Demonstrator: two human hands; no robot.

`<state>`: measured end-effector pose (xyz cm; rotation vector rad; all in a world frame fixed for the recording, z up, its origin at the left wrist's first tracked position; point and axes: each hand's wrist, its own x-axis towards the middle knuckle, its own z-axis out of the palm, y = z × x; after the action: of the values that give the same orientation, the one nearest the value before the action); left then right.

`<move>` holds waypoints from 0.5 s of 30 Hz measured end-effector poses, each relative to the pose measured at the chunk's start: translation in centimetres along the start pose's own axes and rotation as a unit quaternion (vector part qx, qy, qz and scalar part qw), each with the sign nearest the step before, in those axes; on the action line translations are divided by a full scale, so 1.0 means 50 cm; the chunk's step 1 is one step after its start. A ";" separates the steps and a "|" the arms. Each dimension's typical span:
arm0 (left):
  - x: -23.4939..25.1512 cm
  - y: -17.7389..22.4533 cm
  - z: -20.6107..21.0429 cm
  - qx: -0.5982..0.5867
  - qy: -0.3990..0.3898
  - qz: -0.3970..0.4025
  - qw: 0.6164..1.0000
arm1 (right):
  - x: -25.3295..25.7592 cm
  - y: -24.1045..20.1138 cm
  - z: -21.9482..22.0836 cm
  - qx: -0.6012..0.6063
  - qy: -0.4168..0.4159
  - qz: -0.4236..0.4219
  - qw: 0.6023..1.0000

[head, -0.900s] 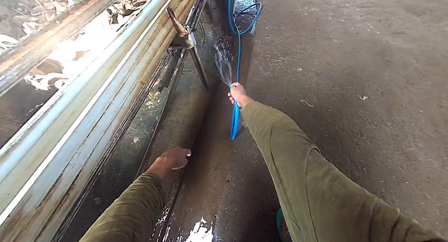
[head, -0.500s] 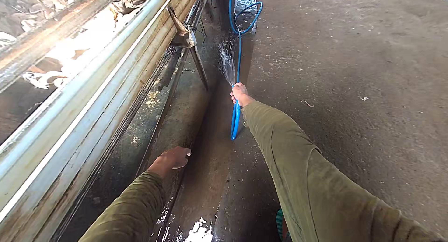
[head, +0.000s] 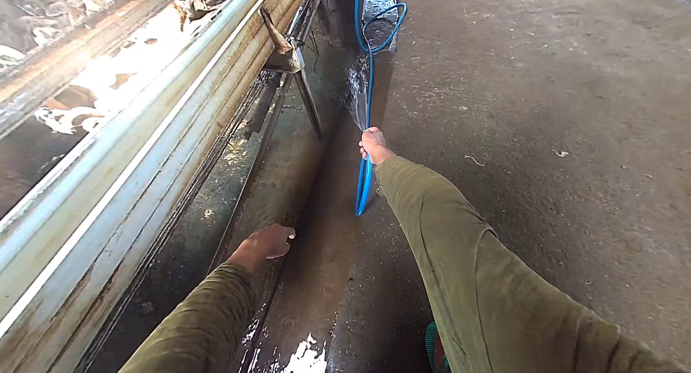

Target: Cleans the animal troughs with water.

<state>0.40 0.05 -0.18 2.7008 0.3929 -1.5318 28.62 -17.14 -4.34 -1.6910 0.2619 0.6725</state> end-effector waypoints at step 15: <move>0.000 -0.001 0.002 -0.001 -0.007 -0.007 1.000 | -0.002 0.002 -0.003 0.016 0.003 -0.004 1.000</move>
<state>0.28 0.11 -0.23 2.6901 0.4131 -1.5534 28.53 -17.33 -4.38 -1.6628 0.2686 0.6547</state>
